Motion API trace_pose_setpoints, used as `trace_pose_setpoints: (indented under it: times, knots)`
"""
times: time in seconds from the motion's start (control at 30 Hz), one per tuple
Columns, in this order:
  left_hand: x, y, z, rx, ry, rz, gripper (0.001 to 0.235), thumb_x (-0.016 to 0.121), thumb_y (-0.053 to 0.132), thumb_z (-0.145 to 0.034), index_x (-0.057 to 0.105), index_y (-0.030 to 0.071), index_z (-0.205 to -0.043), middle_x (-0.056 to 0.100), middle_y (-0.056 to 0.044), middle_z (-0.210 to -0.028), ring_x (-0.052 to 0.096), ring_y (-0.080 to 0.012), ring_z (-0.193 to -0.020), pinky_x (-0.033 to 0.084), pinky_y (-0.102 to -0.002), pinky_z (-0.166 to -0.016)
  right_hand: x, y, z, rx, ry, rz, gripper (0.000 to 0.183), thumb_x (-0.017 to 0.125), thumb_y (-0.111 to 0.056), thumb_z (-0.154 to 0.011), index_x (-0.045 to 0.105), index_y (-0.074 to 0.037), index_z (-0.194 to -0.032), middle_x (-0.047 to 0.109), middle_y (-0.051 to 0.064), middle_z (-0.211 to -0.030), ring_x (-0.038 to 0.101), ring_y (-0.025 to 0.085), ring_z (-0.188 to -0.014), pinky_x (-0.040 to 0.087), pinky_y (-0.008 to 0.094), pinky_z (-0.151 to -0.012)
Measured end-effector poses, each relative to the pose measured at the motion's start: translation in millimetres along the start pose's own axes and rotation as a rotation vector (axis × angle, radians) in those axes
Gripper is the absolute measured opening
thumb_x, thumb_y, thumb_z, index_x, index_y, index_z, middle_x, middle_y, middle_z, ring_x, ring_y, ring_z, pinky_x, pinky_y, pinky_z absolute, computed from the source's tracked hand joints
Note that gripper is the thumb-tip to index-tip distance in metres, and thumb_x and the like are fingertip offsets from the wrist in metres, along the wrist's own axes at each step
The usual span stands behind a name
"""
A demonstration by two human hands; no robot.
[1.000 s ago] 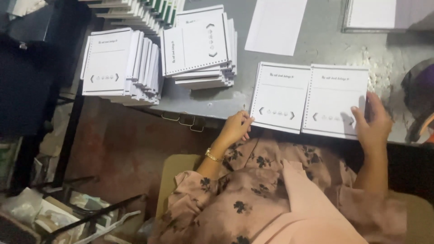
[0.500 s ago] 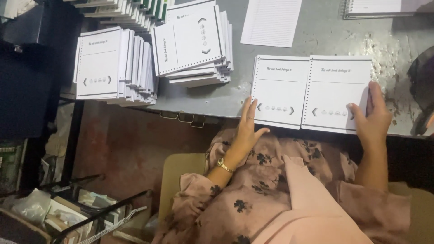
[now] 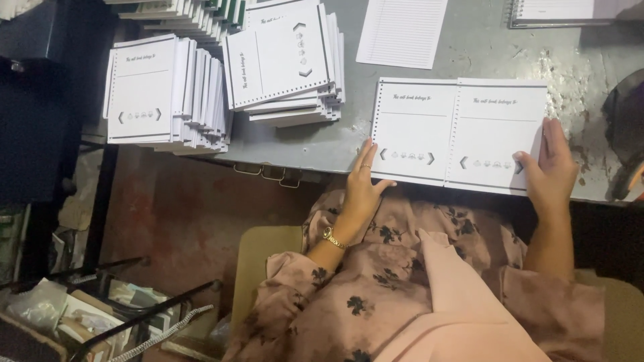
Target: Inspecting notebook pages for quality control and stacking them on a table.
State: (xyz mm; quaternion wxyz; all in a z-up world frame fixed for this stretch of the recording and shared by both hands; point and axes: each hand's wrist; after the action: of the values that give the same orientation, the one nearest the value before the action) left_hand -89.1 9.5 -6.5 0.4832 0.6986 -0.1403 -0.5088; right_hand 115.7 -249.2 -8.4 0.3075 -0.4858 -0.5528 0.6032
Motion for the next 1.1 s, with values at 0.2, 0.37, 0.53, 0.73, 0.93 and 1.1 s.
trace_pose_setpoints:
  times: [0.2,0.37,0.53,0.73,0.93,1.1]
  knots:
    - [4.0,-16.7,-17.5,0.099,0.073,-0.035,0.098,0.093,0.012,-0.067,0.042,-0.002,-0.150,0.043,-0.020,-0.158,0.043,-0.0331,-0.147,0.032,-0.040,-0.127,6.2,-8.8,-12.9,-0.064,-0.010,0.005,0.068,0.059,0.023,-0.095,0.024,0.020,-0.152,0.029,0.039,-0.157,0.030,0.043,-0.149,0.030,0.048,-0.124]
    - [-0.5,-9.5,-22.0,0.039,0.046,-0.007,0.096,0.091,0.014,-0.070,0.041,0.001,-0.151,0.041,-0.018,-0.160,0.040,-0.0320,-0.148,0.028,-0.041,-0.128,7.9,-6.7,-23.0,-0.003,0.003,0.058,0.065,0.061,0.020,-0.093,0.033,0.016,-0.152,0.035,0.032,-0.157,0.036,0.038,-0.147,0.033,0.044,-0.121]
    - [-0.1,-11.4,-20.4,0.056,0.064,-0.006,0.098,0.092,0.013,-0.069,0.041,0.000,-0.152,0.043,-0.017,-0.159,0.040,-0.0321,-0.149,0.029,-0.042,-0.128,4.4,12.5,-24.2,-0.120,-0.042,0.068,0.063,0.059,0.024,-0.094,0.033,0.019,-0.152,0.033,0.035,-0.158,0.032,0.040,-0.149,0.028,0.045,-0.124]
    - [5.6,12.7,-15.2,0.177,0.043,-0.366,0.098,0.084,0.041,-0.081,0.032,0.015,-0.159,0.015,-0.013,-0.172,0.020,-0.0324,-0.157,0.016,-0.050,-0.132,15.0,-86.0,-30.7,-0.199,-0.082,0.656,0.044,0.054,0.010,-0.106,0.050,0.008,-0.150,0.038,0.026,-0.163,0.023,0.042,-0.150,0.023,0.065,-0.119]
    - [57.1,21.9,-20.0,0.527,0.022,-0.353,0.078,0.085,0.036,-0.085,0.048,0.015,-0.150,0.039,-0.007,-0.165,0.037,-0.0300,-0.155,0.023,-0.061,-0.135,78.5,-38.5,-122.8,-0.531,-0.300,0.506,0.031,0.061,0.015,-0.101,0.070,0.007,-0.130,0.068,0.028,-0.131,0.061,0.044,-0.122,0.047,0.053,-0.109]
    - [66.0,18.7,-28.4,0.597,0.084,-0.415,0.073,0.090,0.038,-0.079,0.060,0.016,-0.142,0.054,-0.004,-0.154,0.049,-0.0270,-0.148,0.035,-0.058,-0.129,90.0,51.0,-171.2,-0.726,-0.265,0.617,0.050,0.050,0.021,-0.085,0.075,0.007,-0.126,0.071,0.025,-0.122,0.059,0.043,-0.112,0.047,0.046,-0.103]
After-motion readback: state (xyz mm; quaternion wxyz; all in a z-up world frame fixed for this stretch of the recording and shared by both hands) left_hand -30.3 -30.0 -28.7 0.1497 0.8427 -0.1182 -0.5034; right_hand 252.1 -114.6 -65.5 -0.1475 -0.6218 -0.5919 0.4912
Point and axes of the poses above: each hand's wrist, its own z-axis away from the middle knuckle, its own x-axis out of the palm, y = z × x
